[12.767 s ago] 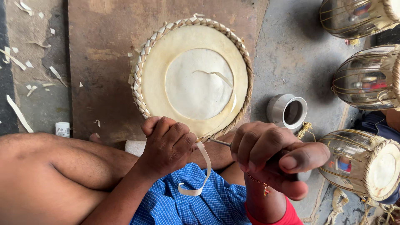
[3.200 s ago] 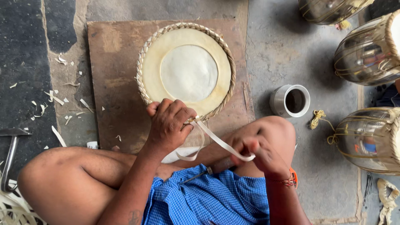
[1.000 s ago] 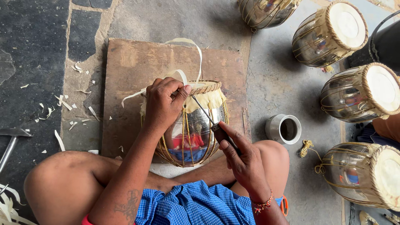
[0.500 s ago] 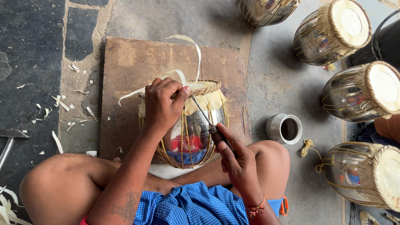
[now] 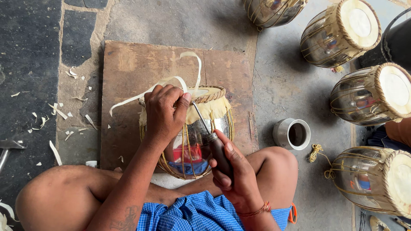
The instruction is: The person is weaving a white strap around the rim of a drum using a hook tool. They repeatedly pull the strap through the existing weave and tighten it to secure the drumhead.
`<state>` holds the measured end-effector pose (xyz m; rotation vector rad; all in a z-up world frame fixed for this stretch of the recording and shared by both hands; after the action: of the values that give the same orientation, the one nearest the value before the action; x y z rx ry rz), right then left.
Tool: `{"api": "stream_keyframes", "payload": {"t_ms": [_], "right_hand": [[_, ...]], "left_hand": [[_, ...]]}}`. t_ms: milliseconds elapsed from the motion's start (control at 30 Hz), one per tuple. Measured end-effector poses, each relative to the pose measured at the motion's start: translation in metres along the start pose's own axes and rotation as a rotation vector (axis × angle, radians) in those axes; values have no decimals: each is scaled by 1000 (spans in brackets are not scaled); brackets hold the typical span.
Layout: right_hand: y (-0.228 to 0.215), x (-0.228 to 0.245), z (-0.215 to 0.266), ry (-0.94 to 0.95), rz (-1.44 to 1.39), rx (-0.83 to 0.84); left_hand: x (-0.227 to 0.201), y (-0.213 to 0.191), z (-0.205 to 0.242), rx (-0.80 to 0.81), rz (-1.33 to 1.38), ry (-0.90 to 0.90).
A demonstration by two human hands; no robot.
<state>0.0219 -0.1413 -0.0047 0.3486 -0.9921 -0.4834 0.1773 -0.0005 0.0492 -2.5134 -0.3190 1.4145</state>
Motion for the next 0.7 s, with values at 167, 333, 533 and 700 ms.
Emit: {"api": "stream_keyframes", "payload": {"t_ms": [167, 333, 533, 700], "right_hand": [[2, 18, 2, -202, 507, -228], [0, 15, 3, -129, 393, -144], [34, 45, 47, -967, 1562, -475], [18, 31, 46, -925, 1120, -224]], "left_hand": [[-9, 2, 6, 0, -39, -14], [-20, -10, 14, -45, -35, 47], [-46, -7, 21, -24, -32, 147], [-68, 3, 28, 28, -19, 248]]}}
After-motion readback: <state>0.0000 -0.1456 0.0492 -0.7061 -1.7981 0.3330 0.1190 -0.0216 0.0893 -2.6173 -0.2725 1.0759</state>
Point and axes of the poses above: each hand's wrist, its own z-axis away from the middle knuckle, its own y-axis out of the palm, x = y × z, the point moved 10 cm from there along -z, towards the middle knuckle, and after that the axes turned 12 degrees about z, right-handed, at the moved point
